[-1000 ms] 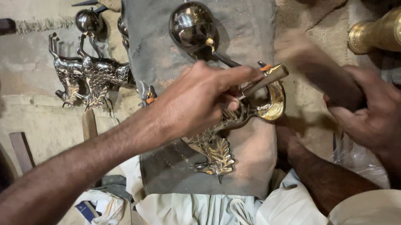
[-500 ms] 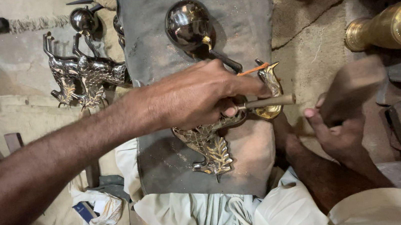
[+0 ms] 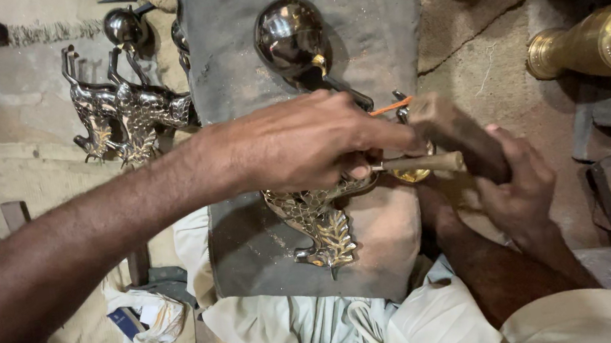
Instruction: The person sits on the floor with a brass ornamental figurine resting on a cushioned pad on their lap. They hold a small punch against the metal surface and repeatedly strike it with a wooden mallet, repositioning the punch to work different areas of the ornament's details.
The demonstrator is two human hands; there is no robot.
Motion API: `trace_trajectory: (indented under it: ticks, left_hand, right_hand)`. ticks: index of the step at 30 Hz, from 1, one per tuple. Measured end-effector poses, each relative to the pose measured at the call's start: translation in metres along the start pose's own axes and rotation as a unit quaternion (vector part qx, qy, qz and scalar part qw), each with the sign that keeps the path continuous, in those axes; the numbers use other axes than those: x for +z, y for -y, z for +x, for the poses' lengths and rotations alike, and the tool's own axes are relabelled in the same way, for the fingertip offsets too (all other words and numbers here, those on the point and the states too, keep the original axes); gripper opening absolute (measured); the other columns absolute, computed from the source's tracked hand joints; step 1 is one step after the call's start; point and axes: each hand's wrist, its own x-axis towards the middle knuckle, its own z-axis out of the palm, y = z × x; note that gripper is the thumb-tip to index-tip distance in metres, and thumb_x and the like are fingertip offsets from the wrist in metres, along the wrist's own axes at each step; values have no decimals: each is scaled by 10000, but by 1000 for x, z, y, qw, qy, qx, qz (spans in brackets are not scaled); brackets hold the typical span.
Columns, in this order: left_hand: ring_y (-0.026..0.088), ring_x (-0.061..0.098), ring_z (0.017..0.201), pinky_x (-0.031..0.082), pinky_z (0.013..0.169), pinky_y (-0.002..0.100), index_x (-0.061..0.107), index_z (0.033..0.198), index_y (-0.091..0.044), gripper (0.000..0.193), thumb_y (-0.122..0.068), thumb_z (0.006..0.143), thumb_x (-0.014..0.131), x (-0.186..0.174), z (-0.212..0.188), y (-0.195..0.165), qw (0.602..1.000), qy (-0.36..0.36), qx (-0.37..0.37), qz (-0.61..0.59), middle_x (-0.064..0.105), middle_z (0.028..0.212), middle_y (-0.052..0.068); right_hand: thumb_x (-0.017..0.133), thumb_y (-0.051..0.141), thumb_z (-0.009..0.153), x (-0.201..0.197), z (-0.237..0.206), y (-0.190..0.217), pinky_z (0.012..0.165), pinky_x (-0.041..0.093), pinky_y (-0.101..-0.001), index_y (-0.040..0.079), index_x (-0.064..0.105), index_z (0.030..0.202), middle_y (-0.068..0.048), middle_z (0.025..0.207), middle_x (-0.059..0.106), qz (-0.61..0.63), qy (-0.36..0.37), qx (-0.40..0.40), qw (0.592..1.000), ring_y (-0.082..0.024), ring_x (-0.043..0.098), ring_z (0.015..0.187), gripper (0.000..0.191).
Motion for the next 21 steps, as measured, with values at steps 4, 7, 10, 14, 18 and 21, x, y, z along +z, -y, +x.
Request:
trace_trajectory:
  ticks: [4,7,10,14,18,21]
  left_hand:
    - [201,766,829,639,755,420,611,1338,-170,501,-158,852,733,-4,0,-4,1000,-6,-5,11,779,1033,50]
    - [214,768,805,629,724,445,621,1327,-154,468,-128,871,721,-6,-1,-7,1000,-11,15,14,788,971,57]
    - [172,771,742,648,656,401,616,1329,-171,428,-90,913,673,-5,-2,-10,1000,-2,-25,14,784,909,48]
    - [148,773,733,639,630,396,639,1282,-146,383,-38,916,676,-4,-5,-9,999,-16,-35,19,783,852,63]
    - [148,776,732,624,627,370,597,1339,-165,473,-48,890,693,0,-5,-8,998,-33,-55,-27,774,869,72]
    - [153,780,768,633,675,387,589,1320,-137,450,-93,892,723,2,-6,-8,997,-60,-32,-35,784,881,66]
  right_hand:
    - [808,16,976,1,-3,-2,895,548,-321,18,499,1461,-178,1077,654,205,-107,159,960,-212,668,971,575]
    - [759,-1,957,-1,-7,-6,851,549,-365,22,509,1445,-197,1071,644,98,-89,48,990,-243,665,967,549]
    - [759,40,962,-4,-7,-10,776,544,-343,26,488,1429,-152,1005,614,179,-100,89,975,-185,627,843,540]
    - [682,52,889,-9,-8,-15,802,566,-355,-14,502,1432,-232,1114,673,28,-27,-27,999,-229,679,938,576]
    - [835,60,972,-11,-11,-16,835,577,-325,-7,519,1431,-182,1063,711,63,-33,36,997,-189,711,943,560]
    - [825,68,1009,-13,-15,-18,831,571,-303,-4,533,1393,-158,1030,718,121,-34,98,987,-149,709,937,488]
